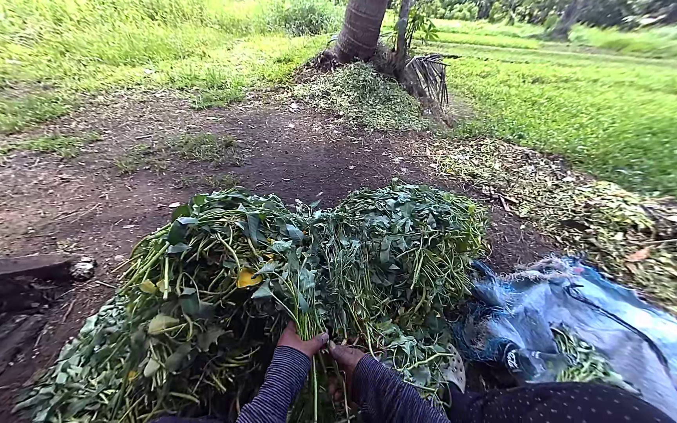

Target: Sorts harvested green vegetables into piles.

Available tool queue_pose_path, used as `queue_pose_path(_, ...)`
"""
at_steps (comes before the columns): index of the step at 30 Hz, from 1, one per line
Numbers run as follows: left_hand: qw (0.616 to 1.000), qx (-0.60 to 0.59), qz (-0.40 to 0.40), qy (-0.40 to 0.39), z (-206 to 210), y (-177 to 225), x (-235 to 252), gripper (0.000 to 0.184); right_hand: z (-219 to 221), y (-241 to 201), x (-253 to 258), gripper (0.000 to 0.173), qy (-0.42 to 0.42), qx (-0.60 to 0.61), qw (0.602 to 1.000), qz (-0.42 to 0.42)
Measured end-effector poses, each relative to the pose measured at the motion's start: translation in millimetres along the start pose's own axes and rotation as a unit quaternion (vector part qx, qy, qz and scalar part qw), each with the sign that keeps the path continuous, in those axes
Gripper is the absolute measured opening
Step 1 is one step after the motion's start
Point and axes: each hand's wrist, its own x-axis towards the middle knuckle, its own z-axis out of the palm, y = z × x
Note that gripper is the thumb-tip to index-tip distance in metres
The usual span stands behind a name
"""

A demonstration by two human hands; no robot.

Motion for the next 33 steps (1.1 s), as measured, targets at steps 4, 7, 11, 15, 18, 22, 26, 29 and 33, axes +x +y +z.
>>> queue_pose_path(4,0.999,-0.039,0.011,0.032,-6,-7,4,0.086,8,9,11,0.033,0.075,0.091,0.991,-0.069)
queue_pose_path(7,0.998,-0.06,0.007,0.028,-9,-10,9,0.084,11,14,19,0.031,0.124,0.125,0.982,-0.067)
queue_pose_path(11,0.996,-0.072,-0.001,0.052,-20,-13,18,0.086,-10,23,17,0.04,0.052,-0.265,0.95,-0.156)
queue_pose_path(15,0.988,-0.083,-0.014,0.125,-43,-12,26,0.084,-22,43,11,0.041,0.032,-0.547,0.813,-0.198)
queue_pose_path(18,0.993,-0.023,-0.036,0.11,-61,-7,23,0.088,-41,59,12,0.044,0.002,-0.585,0.803,-0.108)
queue_pose_path(22,0.988,-0.023,-0.036,0.147,-66,-12,26,0.084,-53,32,-10,0.045,-0.065,-0.673,0.737,-0.002)
queue_pose_path(26,0.987,-0.009,-0.027,0.155,-87,-6,27,0.084,-87,62,-20,0.05,-0.057,-0.652,0.755,-0.044)
queue_pose_path(29,0.996,-0.012,-0.005,0.089,-82,-7,20,0.084,-70,5,-49,0.059,0.008,-0.647,0.76,-0.053)
queue_pose_path(33,0.986,-0.145,0.08,0.004,-73,-1,8,0.058,-14,-50,-50,0.047,0.024,-0.448,0.875,-0.183)
